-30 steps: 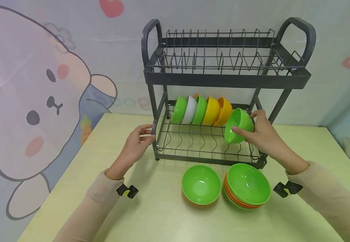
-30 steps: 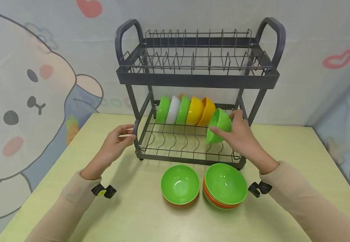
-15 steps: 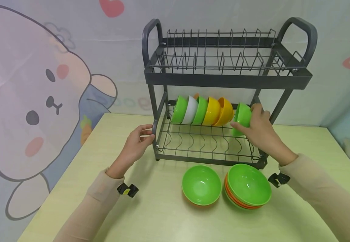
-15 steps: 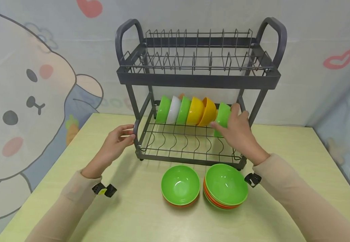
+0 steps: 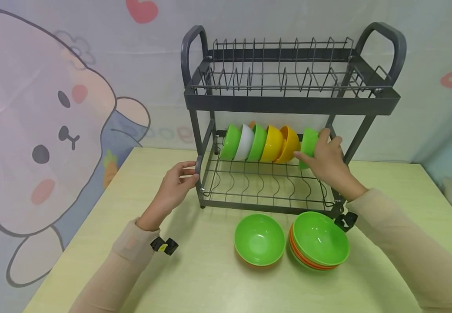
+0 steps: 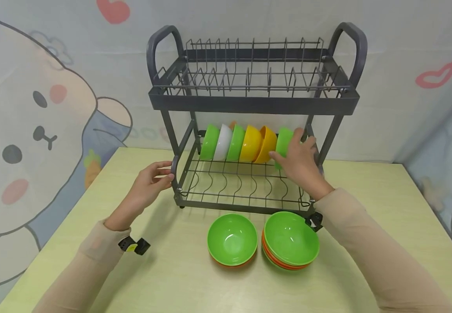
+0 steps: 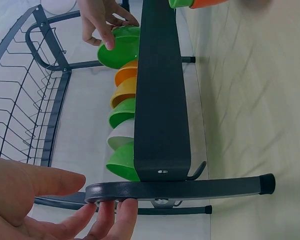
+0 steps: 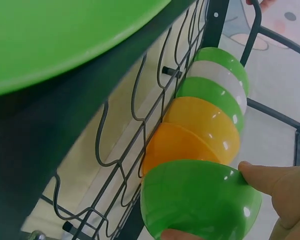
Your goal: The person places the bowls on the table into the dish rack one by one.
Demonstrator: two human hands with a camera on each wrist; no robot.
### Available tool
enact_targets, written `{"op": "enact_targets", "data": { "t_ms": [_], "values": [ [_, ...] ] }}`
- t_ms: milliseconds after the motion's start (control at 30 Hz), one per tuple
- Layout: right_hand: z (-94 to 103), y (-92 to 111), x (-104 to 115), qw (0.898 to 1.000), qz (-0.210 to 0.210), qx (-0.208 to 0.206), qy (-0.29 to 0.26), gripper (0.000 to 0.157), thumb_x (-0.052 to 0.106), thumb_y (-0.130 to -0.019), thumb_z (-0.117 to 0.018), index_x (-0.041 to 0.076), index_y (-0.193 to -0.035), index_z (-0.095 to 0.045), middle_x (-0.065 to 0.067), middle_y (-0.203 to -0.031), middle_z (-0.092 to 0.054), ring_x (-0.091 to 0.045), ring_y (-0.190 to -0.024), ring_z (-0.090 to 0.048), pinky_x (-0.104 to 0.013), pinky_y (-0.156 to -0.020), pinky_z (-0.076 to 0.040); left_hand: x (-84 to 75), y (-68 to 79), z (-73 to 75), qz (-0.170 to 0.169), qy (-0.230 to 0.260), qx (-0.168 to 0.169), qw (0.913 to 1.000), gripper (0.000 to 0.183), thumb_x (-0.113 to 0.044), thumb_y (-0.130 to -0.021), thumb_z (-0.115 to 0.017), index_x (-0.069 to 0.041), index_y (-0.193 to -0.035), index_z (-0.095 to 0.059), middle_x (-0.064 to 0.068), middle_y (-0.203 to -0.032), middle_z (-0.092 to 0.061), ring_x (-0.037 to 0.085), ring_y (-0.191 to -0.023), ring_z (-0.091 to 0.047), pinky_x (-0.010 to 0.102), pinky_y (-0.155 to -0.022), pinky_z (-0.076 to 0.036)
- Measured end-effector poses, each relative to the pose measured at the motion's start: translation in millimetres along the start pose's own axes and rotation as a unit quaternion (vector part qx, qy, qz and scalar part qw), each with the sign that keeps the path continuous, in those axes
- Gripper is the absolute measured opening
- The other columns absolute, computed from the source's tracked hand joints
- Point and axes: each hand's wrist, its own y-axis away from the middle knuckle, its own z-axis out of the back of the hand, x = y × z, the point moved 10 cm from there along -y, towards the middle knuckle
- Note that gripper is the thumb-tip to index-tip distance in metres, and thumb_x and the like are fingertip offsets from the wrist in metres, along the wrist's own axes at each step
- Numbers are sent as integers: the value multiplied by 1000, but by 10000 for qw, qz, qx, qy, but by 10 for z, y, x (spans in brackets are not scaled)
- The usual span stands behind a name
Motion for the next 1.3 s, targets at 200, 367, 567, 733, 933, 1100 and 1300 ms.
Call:
{"op": "enact_targets", "data": {
  "t_ms": [200, 367, 567, 733, 933, 1100, 1300],
  "values": [
    [-44, -83, 0, 9999, 13, -74, -128, 87, 47, -87, -56, -7, -133, -6, -45, -121, -13, -55, -97, -35, -60, -72, -42, 22, 15, 0, 52, 32, -5, 10000, 42, -20, -94, -53, -8, -133, -43, 14, -124, -50, 29, -108, -53, 42, -88, -48],
    [-85, -121, -22, 9998, -34, 4, -196, 88, 45, -88, -56, -6, -134, -2, -45, -123, -9, -58, -99, -33, -61, -74, -41, 35, 20, -2, 114, 56, 7, 9999, 41, -20, -94, -54, -10, -132, -43, 11, -123, -50, 27, -108, -54, 39, -87, -49],
    [-106, -164, -39, 9995, -73, 120, -297, 88, 46, -88, -55, -6, -134, -1, -45, -123, -9, -56, -95, -36, -59, -73, -42, 22, 5, 11, 69, 39, -23, 10000, 41, -20, -93, -54, -9, -132, -44, 12, -122, -51, 27, -106, -54, 39, -86, -49],
    [-136, -200, -50, 9987, -94, 308, -403, 92, 46, -89, -54, -7, -136, 5, -47, -126, -1, -54, -96, -35, -60, -78, -41, 11, 0, 19, 55, 20, -48, 10000, 42, -20, -93, -55, -9, -132, -44, 11, -122, -51, 26, -107, -54, 39, -87, -49],
    [-195, -239, -83, 9971, -179, 571, -479, 99, 49, -89, -52, -4, -138, 15, -47, -132, 16, -58, -109, -31, -64, -88, -37, 9, 5, 18, 52, 53, -61, 10000, 42, -19, -93, -56, -8, -132, -44, 13, -121, -52, 28, -106, -54, 40, -87, -49],
    [-223, -287, -91, 9965, -164, 642, -512, 102, 51, -88, -51, -4, -139, 19, -45, -133, 23, -61, -119, -22, -67, -92, -30, 4, 3, 20, 0, -6, -93, 10000, 43, -18, -92, -56, -7, -132, -44, 14, -121, -52, 30, -105, -54, 42, -86, -49],
    [-260, -304, -113, 9945, -245, 820, -599, 106, 52, -89, -50, -3, -136, 28, -42, -135, 25, -59, -125, 0, -69, -97, -18, 7, 7, 18, -12, -71, -79, 9999, 44, -19, -92, -56, -7, -133, -44, 14, -122, -52, 30, -106, -53, 41, -86, -48]
  ]
}}
